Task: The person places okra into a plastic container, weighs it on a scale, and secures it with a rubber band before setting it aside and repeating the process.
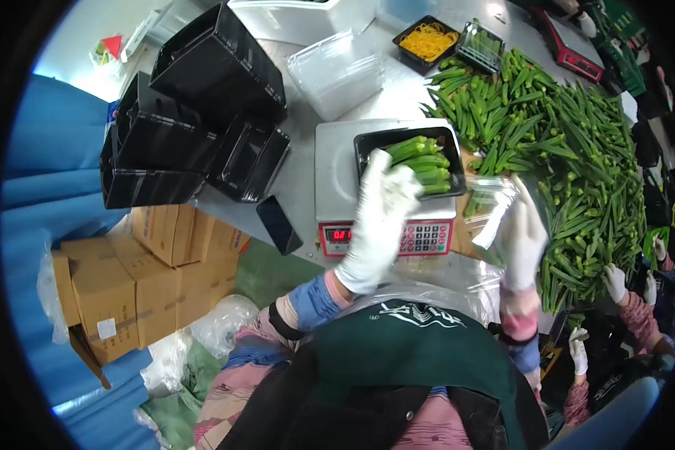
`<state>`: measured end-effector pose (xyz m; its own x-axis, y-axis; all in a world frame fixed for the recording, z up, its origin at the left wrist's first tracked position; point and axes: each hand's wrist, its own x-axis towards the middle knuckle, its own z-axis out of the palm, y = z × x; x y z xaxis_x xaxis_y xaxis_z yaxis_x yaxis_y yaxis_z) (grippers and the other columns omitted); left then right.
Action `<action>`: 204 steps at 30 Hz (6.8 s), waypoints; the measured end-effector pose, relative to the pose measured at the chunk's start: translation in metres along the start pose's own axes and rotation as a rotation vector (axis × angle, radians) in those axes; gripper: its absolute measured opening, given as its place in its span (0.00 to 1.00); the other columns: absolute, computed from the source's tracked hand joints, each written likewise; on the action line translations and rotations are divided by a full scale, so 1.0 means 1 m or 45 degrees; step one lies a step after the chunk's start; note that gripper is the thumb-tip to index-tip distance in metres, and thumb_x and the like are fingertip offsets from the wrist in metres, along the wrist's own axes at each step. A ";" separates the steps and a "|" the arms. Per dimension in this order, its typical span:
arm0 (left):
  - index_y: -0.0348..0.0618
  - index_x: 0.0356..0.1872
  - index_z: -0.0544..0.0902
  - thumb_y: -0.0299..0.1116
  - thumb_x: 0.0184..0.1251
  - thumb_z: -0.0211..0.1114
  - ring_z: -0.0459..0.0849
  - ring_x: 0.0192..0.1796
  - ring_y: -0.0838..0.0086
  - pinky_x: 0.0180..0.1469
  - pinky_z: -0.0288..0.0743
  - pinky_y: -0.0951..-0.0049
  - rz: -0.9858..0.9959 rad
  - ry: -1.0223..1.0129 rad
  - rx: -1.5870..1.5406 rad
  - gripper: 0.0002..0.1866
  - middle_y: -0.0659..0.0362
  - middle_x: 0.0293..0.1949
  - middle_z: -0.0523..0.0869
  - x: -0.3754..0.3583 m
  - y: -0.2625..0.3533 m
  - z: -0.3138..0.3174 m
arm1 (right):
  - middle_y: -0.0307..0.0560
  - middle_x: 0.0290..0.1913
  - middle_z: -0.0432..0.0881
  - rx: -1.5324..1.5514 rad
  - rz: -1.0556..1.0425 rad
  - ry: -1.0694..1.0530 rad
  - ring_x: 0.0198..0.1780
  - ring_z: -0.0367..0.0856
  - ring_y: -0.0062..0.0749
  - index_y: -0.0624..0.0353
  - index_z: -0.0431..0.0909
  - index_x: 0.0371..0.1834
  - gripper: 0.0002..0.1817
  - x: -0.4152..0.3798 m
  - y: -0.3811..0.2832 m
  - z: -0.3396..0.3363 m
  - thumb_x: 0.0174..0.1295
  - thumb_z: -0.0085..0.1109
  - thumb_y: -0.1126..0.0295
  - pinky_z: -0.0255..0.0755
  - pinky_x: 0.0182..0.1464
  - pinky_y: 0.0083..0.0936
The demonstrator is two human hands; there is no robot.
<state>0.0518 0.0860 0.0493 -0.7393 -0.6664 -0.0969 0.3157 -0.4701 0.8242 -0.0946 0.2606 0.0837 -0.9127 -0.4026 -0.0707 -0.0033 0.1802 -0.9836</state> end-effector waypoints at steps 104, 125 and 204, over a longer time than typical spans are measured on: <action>0.38 0.82 0.41 0.53 0.48 0.83 0.56 0.79 0.38 0.76 0.63 0.54 0.323 -0.290 1.639 0.70 0.32 0.81 0.38 0.037 -0.003 -0.061 | 0.54 0.75 0.71 -0.129 0.068 -0.242 0.76 0.67 0.35 0.69 0.65 0.76 0.25 0.047 0.088 0.072 0.78 0.47 0.70 0.57 0.77 0.28; 0.35 0.67 0.72 0.31 0.77 0.61 0.87 0.45 0.67 0.47 0.84 0.69 -0.475 0.331 0.389 0.21 0.53 0.51 0.84 -0.023 -0.007 -0.098 | 0.36 0.45 0.84 0.287 0.491 -0.199 0.41 0.78 0.14 0.64 0.81 0.58 0.16 0.002 0.103 0.031 0.74 0.58 0.67 0.70 0.43 0.15; 0.38 0.61 0.79 0.26 0.68 0.68 0.87 0.50 0.71 0.52 0.85 0.65 -0.805 -0.289 0.121 0.21 0.58 0.49 0.87 -0.002 0.049 -0.032 | 0.47 0.37 0.88 -0.553 0.016 0.000 0.39 0.86 0.34 0.59 0.86 0.42 0.07 -0.103 0.131 -0.014 0.67 0.64 0.69 0.79 0.46 0.33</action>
<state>0.0880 0.0456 0.0719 -0.8744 -0.1371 -0.4654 -0.2644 -0.6696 0.6941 -0.0068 0.3380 -0.0355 -0.9138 -0.3977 -0.0819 -0.1639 0.5458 -0.8217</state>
